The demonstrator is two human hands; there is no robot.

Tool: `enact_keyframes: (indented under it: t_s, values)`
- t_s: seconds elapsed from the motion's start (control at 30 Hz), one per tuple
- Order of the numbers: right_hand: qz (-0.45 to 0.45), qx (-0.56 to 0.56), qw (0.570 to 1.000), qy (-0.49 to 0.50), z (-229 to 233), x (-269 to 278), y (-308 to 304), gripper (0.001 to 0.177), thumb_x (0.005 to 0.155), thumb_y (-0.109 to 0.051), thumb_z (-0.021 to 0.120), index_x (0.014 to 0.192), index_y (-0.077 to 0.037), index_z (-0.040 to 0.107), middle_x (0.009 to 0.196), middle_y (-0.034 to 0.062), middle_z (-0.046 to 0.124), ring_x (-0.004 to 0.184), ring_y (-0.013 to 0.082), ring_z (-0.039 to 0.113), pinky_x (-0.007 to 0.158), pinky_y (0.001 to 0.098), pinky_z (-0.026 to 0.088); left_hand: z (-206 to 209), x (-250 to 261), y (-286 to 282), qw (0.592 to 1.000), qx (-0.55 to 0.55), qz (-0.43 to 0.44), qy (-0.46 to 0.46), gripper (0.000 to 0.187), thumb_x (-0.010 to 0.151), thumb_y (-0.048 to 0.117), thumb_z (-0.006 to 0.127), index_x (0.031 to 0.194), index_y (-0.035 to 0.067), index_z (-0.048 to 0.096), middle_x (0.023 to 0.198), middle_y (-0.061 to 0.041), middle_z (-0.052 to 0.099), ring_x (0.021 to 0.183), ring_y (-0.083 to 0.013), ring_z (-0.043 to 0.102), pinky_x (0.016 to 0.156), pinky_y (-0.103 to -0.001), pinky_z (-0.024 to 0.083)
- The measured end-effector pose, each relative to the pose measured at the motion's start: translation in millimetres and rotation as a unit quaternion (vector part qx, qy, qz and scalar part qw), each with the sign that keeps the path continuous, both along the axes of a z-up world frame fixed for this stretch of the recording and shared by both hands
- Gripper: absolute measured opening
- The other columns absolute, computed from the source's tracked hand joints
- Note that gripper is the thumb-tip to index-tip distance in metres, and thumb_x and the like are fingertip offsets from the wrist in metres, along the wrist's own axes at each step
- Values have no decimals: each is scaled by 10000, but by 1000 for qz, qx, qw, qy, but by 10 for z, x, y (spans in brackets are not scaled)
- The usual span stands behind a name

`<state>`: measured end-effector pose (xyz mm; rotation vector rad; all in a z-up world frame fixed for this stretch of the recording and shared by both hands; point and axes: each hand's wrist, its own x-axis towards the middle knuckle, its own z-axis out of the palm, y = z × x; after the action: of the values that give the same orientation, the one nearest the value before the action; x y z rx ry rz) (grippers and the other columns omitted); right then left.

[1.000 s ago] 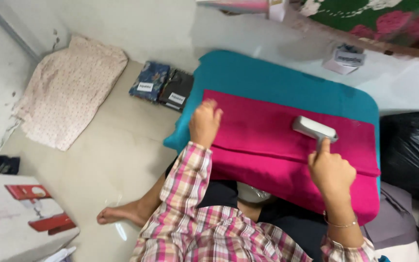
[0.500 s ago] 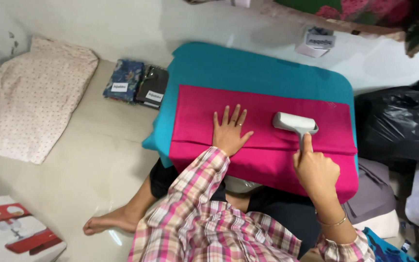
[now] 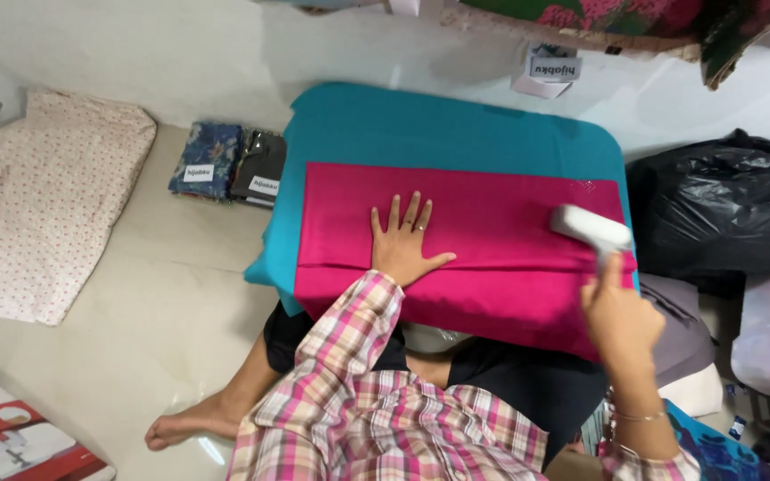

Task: Using a lint roller to clean a piece of pink fabric and then folding it.

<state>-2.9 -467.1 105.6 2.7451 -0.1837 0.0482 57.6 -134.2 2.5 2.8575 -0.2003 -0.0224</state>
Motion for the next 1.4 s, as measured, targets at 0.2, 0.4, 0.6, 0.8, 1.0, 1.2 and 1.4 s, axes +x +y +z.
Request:
enact_keyframes:
  t_s: [0.2, 0.4, 0.6, 0.8, 1.0, 1.2, 1.4]
  values:
    - [47, 12, 996, -69, 185, -124, -251, 617, 1023, -461, 454, 1596, -233, 458, 768, 209, 757, 604, 428, 724, 534, 492, 560, 198, -42, 734, 996, -77, 46, -7, 760, 1009, 571, 351, 1594, 103, 223, 1673, -134, 175, 1526, -330, 192, 1218, -518, 177]
    - [113, 131, 976, 136, 474, -344, 1276, 688, 964, -441, 457, 1607, -387, 217, 856, 214, 742, 882, 428, 763, 757, 560, 594, -193, -147, 1282, 887, -428, 45, -171, 625, 1101, 415, 243, 1592, 33, 295, 1640, -233, 269, 1514, -400, 252, 1250, -514, 197]
    - [248, 154, 943, 160, 87, -227, 2497, 691, 976, -375, 447, 1615, -281, 203, 899, 163, 709, 849, 382, 754, 683, 545, 601, -240, -163, 1287, 812, -530, 84, -230, 715, 1087, 554, 156, 1630, 98, 236, 1683, -161, 203, 1546, -345, 182, 1228, -529, 237]
    - [283, 197, 933, 100, -119, 420, 2968, 667, 986, -336, 438, 1603, -173, 244, 817, 184, 695, 781, 418, 746, 652, 556, 585, -307, -103, 1277, 812, -516, 77, -263, 744, 1079, 557, 161, 1622, 53, 229, 1673, -195, 205, 1545, -355, 179, 1265, -483, 162]
    - [255, 173, 936, 170, 300, -387, 2706, 693, 971, -334, 425, 1602, -136, 220, 825, 185, 712, 779, 405, 756, 645, 560, 589, -204, -182, 1251, 808, -526, 80, -252, 777, 1065, 589, 151, 1620, 52, 228, 1671, -193, 206, 1548, -362, 178, 1269, -475, 146]
    - [238, 146, 945, 171, 312, -479, 2696, 675, 986, -328, 385, 1609, -132, 213, 810, 172, 682, 764, 401, 748, 657, 552, 591, -165, -188, 1224, 798, -543, 81, -247, 801, 1053, 624, 149, 1625, 67, 221, 1674, -185, 200, 1548, -358, 172, 1272, -474, 135]
    - [232, 183, 943, 153, 44, 373, 3164, 684, 975, -315, 415, 1597, -106, 222, 880, 211, 719, 842, 423, 751, 691, 566, 589, -229, -135, 1263, 806, -525, 81, -260, 775, 1058, 604, 166, 1621, 76, 238, 1667, -175, 224, 1544, -347, 190, 1274, -457, 143]
